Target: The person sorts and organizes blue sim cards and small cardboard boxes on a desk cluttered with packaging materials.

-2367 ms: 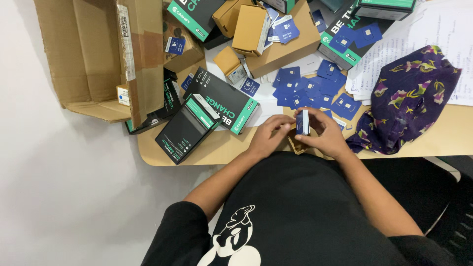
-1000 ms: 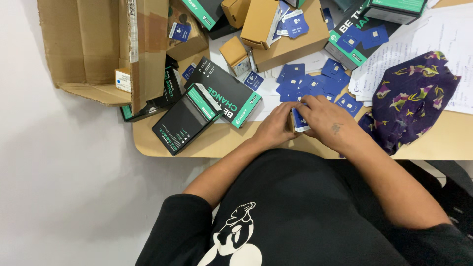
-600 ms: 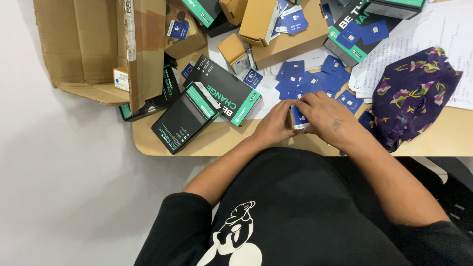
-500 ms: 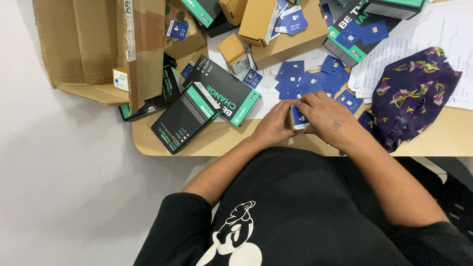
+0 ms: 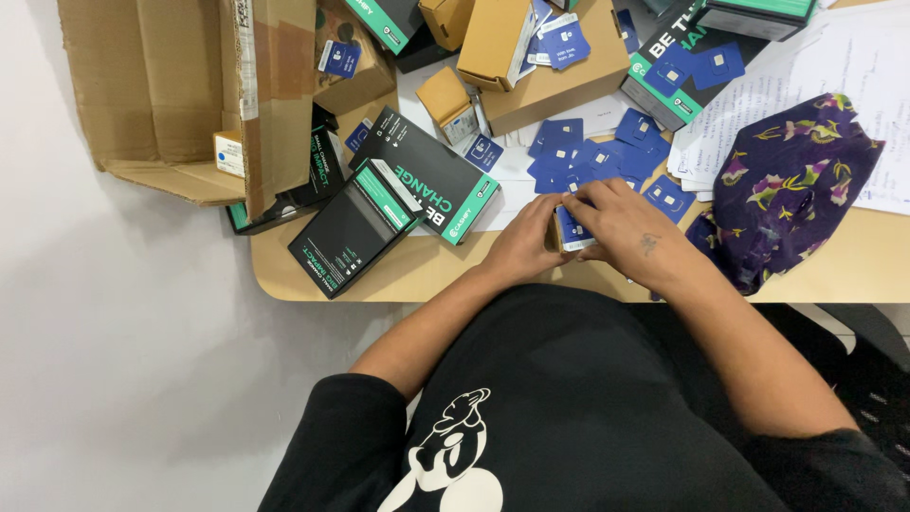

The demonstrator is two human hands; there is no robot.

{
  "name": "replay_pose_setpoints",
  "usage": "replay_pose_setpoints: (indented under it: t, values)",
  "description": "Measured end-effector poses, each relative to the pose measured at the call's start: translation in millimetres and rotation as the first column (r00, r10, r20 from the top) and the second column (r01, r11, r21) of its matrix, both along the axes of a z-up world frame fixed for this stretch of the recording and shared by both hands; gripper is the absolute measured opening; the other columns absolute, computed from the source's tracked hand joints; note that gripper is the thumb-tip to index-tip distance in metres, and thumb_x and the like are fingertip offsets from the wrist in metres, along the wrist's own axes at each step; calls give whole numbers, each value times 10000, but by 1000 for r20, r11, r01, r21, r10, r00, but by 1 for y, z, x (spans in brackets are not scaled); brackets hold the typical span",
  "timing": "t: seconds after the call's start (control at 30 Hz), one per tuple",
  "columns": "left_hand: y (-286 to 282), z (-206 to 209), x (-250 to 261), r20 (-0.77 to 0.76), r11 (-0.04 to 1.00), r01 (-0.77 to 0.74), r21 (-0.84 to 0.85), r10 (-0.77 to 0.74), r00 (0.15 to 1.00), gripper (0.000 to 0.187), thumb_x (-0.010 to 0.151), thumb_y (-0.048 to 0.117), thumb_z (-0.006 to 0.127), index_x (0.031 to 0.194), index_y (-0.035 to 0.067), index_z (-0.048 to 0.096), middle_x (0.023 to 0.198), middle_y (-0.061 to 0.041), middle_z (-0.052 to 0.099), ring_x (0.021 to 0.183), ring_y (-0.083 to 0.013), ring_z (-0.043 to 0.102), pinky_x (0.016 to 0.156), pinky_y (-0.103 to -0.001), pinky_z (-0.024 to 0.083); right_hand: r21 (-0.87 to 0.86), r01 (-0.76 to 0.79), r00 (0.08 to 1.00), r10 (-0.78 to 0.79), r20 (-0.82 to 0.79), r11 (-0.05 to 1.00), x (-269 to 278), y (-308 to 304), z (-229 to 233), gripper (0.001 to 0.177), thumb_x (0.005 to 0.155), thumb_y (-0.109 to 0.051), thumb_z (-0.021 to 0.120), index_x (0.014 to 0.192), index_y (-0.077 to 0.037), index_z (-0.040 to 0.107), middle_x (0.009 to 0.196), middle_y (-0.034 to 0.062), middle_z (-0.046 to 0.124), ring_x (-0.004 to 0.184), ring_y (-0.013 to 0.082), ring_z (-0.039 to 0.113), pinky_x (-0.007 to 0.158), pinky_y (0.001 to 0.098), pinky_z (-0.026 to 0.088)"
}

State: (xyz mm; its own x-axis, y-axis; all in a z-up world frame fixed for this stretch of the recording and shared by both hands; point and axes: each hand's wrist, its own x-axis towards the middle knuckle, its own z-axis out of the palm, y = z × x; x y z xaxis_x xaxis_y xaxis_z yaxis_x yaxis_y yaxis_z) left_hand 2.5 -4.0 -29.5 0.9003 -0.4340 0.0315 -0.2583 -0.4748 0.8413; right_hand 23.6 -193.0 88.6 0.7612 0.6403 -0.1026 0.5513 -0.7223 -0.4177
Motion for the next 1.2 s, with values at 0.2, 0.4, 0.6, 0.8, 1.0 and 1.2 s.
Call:
replay_pose_setpoints:
  t: [0.2, 0.4, 0.6, 0.8, 1.0, 1.2]
  values:
    - [0, -7, -1, 46, 1000, 2, -4, -2, 999, 858, 717, 270, 892, 1407, -4, 461, 1381, -198, 555, 1303, -383, 547, 1081, -445, 473, 45, 17, 1000, -17, 6, 999, -8, -3, -1, 852, 660, -243, 856, 1421, -23, 542, 1289, 142, 598, 1178, 366, 555, 988, 433, 476]
    - [0, -1, 0, 3, 1000, 4, -11, -4, 1000, 875, 676, 242, 911, 1398, 30, 464, 1373, -177, 560, 1302, -374, 549, 1077, -445, 475, 252, 84, 982, -123, 142, 964, -23, -11, -13, 785, 650, -329, 890, 1314, -38, 589, 1375, 170, 552, 1241, 397, 540, 1004, 475, 487]
    - [1, 3, 1, -30, 999, 14, -48, -16, 999, 835, 692, 163, 893, 1408, 64, 474, 1382, -151, 572, 1312, -359, 559, 1087, -434, 481, 378, 69, 934, -193, 300, 923, -40, -17, -45, 602, 741, -346, 903, 1144, -53, 564, 1390, 175, 541, 1319, 409, 522, 1098, 515, 473]
    - [1, 1, 1, 6, 999, 11, -52, -11, 1000, 832, 708, 187, 901, 1411, 58, 474, 1393, -159, 574, 1322, -365, 557, 1097, -437, 478, 331, 57, 931, -169, 322, 942, -44, -12, -76, 526, 735, -317, 881, 1107, -48, 624, 1339, 188, 552, 1281, 410, 535, 1072, 518, 474]
    - [1, 2, 1, 45, 996, 28, -79, -24, 999, 839, 721, 263, 920, 1399, 52, 473, 1360, -168, 574, 1290, -370, 568, 1076, -446, 485, 304, 34, 889, -168, 427, 952, -47, -17, -111, 349, 786, -200, 856, 1083, -81, 715, 1315, 134, 586, 1266, 373, 562, 1035, 462, 526]
    - [1, 4, 0, 16, 997, 28, -66, -27, 1000, 826, 733, 271, 912, 1405, 67, 478, 1357, -159, 582, 1291, -363, 574, 1075, -445, 491, 327, -7, 858, -163, 486, 945, -48, -19, -117, 306, 796, -201, 857, 1065, -104, 747, 1280, 111, 599, 1234, 366, 565, 987, 446, 546]
